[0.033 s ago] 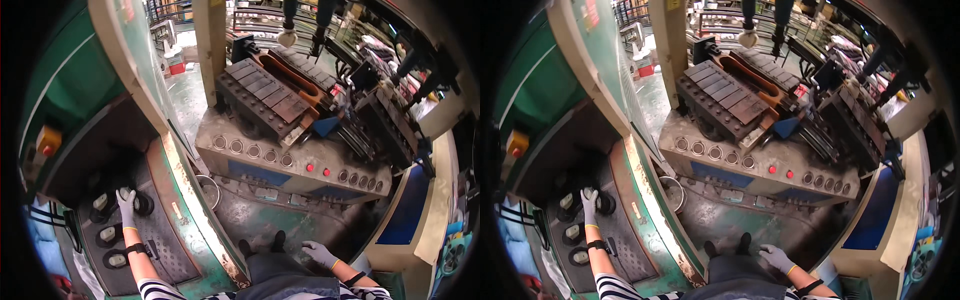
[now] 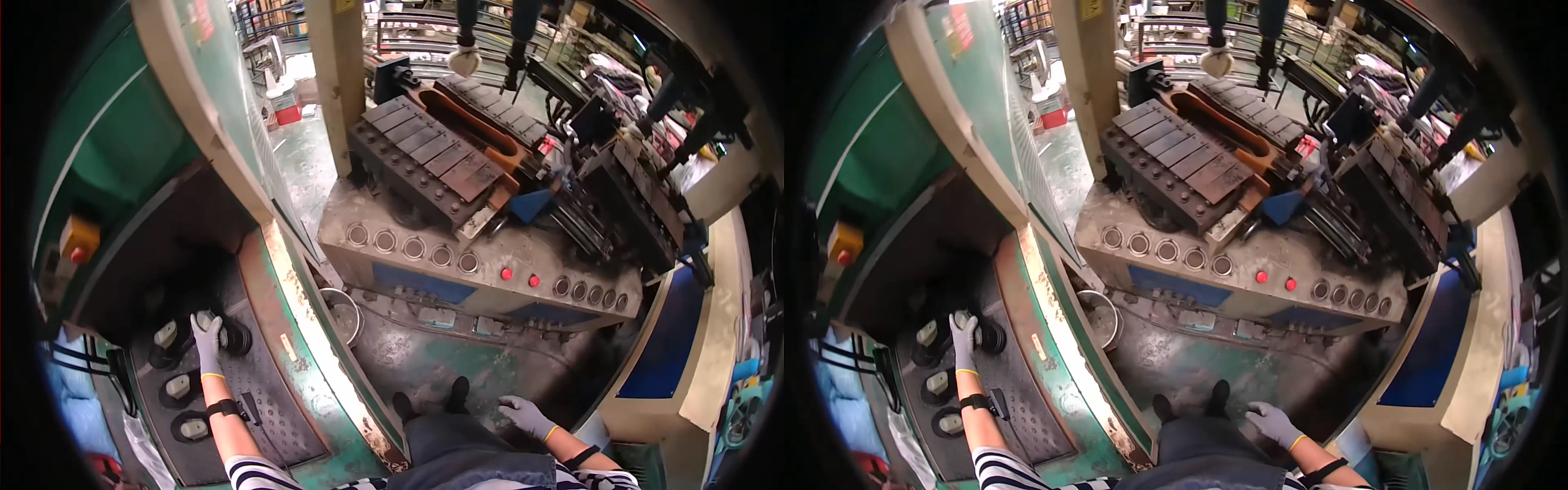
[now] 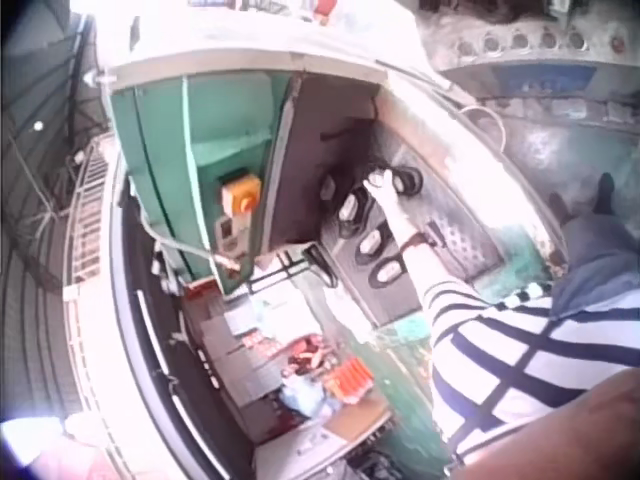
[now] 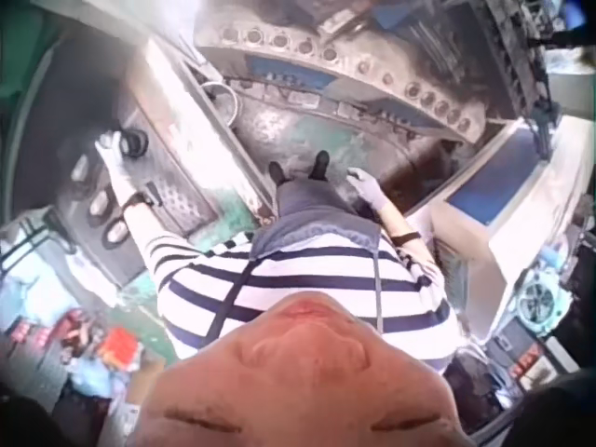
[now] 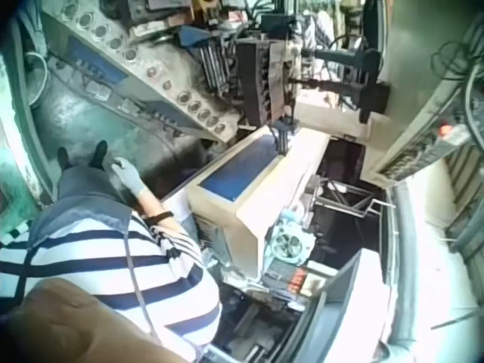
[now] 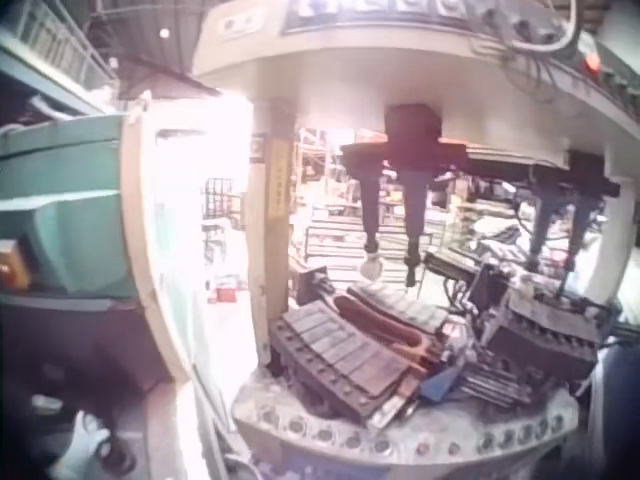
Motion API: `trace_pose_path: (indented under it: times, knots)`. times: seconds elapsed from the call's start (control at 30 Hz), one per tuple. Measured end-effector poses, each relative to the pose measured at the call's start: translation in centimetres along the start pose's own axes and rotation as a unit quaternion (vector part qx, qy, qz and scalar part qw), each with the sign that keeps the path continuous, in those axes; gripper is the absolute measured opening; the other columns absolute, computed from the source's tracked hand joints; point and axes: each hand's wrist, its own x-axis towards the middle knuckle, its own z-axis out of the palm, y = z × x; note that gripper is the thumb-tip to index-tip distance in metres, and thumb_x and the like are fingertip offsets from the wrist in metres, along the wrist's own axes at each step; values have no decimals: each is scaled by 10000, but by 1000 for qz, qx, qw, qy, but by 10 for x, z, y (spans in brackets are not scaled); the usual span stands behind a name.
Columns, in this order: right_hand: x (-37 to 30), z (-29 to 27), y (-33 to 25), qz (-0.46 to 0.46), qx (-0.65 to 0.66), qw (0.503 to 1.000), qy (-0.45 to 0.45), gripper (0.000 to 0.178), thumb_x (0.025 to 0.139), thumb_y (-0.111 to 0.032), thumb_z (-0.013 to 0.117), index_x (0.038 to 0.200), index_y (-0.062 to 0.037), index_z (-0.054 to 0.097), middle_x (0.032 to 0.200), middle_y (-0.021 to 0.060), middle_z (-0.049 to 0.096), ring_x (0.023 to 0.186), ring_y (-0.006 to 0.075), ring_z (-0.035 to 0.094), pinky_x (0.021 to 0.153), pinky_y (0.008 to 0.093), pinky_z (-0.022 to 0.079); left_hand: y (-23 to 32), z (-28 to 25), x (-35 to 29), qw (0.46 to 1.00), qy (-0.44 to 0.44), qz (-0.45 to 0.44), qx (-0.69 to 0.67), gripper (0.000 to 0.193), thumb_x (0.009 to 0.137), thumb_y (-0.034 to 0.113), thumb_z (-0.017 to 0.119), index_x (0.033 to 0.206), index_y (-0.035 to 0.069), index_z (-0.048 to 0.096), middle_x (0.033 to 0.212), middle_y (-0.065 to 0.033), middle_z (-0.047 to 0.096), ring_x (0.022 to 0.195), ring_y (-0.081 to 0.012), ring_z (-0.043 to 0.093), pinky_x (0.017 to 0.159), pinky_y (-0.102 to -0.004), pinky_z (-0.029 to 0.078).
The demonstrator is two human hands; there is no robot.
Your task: Operating a heating and pressing machine to shape or set shoe components.
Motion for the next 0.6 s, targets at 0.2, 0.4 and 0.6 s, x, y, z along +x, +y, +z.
trace_pose_path:
  times: [0.2,0.4,0.6]
  knots:
    - [-25,-17,111,90,-14,996,15,475,884,-413,596,1168,-39,665,1125,196,683,1087,349,638,940,400,497,22,-32,20,985,-102,-133,-39,910,626,-37,664,1490,60,395,1106,-86,645,918,-197,621,819,-319,533]
    - [-45,-29,225,187,20,982,8,449,849,-399,629,1120,-49,702,1124,211,683,1075,349,647,947,385,495,68,8,-17,859,233,136,435,743,737,9,612,1452,40,413,1183,-166,600,1056,-353,597,948,-406,487]
    - [-31,-16,343,230,141,963,15,403,833,-297,711,1054,39,687,886,147,719,793,213,689,748,324,541,177,157,-130,913,107,279,278,529,738,-18,570,1265,16,546,1331,-234,522,1237,-405,504,1096,-449,370]
